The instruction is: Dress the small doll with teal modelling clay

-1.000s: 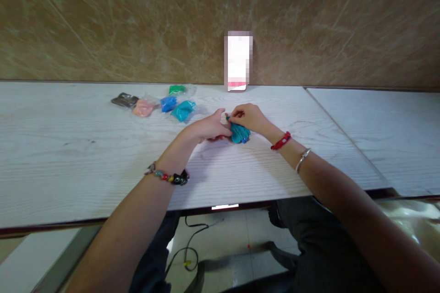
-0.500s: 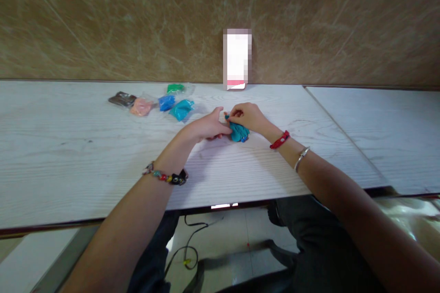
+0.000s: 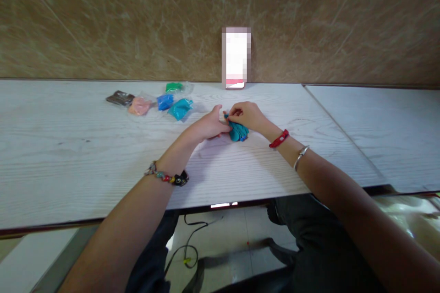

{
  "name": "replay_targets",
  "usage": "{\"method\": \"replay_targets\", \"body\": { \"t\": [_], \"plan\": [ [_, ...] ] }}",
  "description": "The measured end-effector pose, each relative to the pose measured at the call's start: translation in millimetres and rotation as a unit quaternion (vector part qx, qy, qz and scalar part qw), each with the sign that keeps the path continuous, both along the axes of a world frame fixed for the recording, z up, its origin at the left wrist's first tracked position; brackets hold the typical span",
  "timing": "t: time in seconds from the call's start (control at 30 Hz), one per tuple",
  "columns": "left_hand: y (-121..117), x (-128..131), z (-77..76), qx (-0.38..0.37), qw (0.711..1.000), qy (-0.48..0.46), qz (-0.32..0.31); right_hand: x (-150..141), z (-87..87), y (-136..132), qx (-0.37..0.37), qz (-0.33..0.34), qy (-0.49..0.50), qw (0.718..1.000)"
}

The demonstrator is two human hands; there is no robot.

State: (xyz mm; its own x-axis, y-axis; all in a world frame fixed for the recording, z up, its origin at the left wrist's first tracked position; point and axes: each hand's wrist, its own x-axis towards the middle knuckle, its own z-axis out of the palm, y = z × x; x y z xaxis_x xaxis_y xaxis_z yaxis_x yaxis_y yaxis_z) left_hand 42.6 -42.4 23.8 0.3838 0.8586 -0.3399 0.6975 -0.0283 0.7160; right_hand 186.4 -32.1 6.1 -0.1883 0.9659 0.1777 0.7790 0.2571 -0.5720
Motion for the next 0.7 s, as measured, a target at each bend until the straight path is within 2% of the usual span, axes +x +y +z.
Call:
{"method": "replay_targets", "body": {
  "t": [0.17, 0.4, 0.57, 0.7],
  "plan": [
    [0, 0, -0.5, 0.003, 1.000, 0.001, 0.001, 0, -3.0, 1, 0.023, -0.016, 0.025, 0.999],
    [2, -1, -8.6, 0.001, 0.998, -0.057, -0.002, 4, -2.0, 2, 0.058, -0.003, 0.015, 0.998],
    [4, 0, -12.3, 0.015, 0.998, -0.055, 0.010, 12, 2.8, 0, 0.115, 0.106, -0.089, 0.984],
    [5, 0, -13.1, 0.024, 0.999, -0.041, 0.005, 16, 1.5, -4, 0.116, 0.134, -0.176, 0.968]
  ]
}}
